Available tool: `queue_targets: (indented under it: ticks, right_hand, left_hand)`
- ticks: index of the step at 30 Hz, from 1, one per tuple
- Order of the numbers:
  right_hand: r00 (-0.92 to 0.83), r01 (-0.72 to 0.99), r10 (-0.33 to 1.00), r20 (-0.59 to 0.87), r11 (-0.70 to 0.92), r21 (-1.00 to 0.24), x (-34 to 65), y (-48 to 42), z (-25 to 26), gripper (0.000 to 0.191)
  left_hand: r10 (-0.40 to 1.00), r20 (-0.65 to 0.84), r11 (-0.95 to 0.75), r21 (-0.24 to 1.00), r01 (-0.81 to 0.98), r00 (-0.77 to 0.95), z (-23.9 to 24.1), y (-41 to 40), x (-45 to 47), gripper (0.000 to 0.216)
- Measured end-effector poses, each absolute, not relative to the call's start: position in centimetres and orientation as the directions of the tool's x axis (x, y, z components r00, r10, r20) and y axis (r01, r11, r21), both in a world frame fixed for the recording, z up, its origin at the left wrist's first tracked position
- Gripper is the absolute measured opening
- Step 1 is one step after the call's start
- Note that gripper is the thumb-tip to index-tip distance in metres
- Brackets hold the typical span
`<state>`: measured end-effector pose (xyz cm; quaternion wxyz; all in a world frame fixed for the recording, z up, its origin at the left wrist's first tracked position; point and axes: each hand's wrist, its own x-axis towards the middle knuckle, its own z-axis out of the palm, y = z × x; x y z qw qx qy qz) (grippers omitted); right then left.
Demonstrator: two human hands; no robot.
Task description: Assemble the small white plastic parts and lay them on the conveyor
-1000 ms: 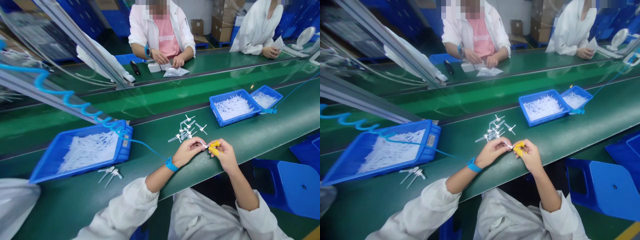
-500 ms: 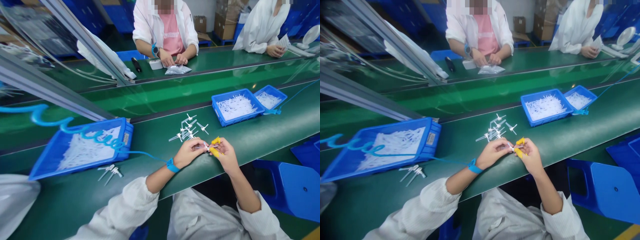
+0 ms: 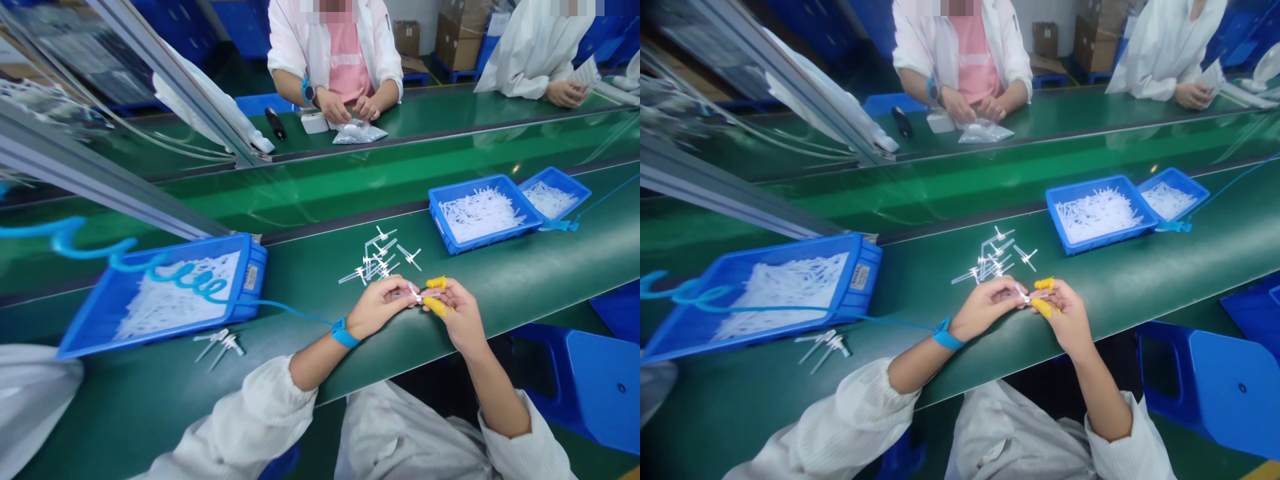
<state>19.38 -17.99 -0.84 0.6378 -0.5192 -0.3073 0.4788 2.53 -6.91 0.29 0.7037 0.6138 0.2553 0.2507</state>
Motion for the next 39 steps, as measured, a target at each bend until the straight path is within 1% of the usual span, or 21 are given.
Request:
queue_targets:
  ticks: [10, 16, 22, 29, 34, 39]
  right_hand:
    - [0.37, -0.277, 0.921, -0.121, -0.015, -0.961, 19.3, -18.0, -0.7, 0.032]
    - [0.355, -0.257, 0.93, -0.095, -0.001, -0.966, 19.2, -18.0, -0.3, 0.033]
    - [0.342, -0.238, 0.933, -0.116, -0.033, -0.971, 19.1, -17.9, 0.2, 0.032]
    - [0.331, -0.25, 0.933, -0.145, -0.062, -0.966, 19.5, -17.7, -0.1, 0.031]
    - [0.329, -0.286, 0.931, -0.156, -0.059, -0.957, 19.6, -17.7, -0.3, 0.027]
    - [0.31, -0.275, 0.938, -0.153, -0.066, -0.959, 19.7, -17.7, -0.5, 0.026]
  left_hand:
    - [0.665, -0.026, 0.067, 0.997, -0.025, 0.746, 0.6, -6.8, 2.5, 0.031]
    - [0.679, 0.019, -0.023, 1.0, -0.005, 0.734, 0.4, -6.9, 2.5, 0.029]
    - [0.684, -0.009, 0.054, 0.998, -0.038, 0.73, 0.1, -7.0, 2.5, 0.031]
    - [0.689, -0.016, 0.058, 0.998, -0.033, 0.725, 0.1, -7.1, 2.5, 0.031]
    - [0.679, 0.005, -0.011, 1.0, 0.004, 0.734, 0.4, -7.0, 2.6, 0.028]
    - [0.671, 0.041, -0.094, 0.995, 0.03, 0.74, 0.6, -6.9, 2.5, 0.025]
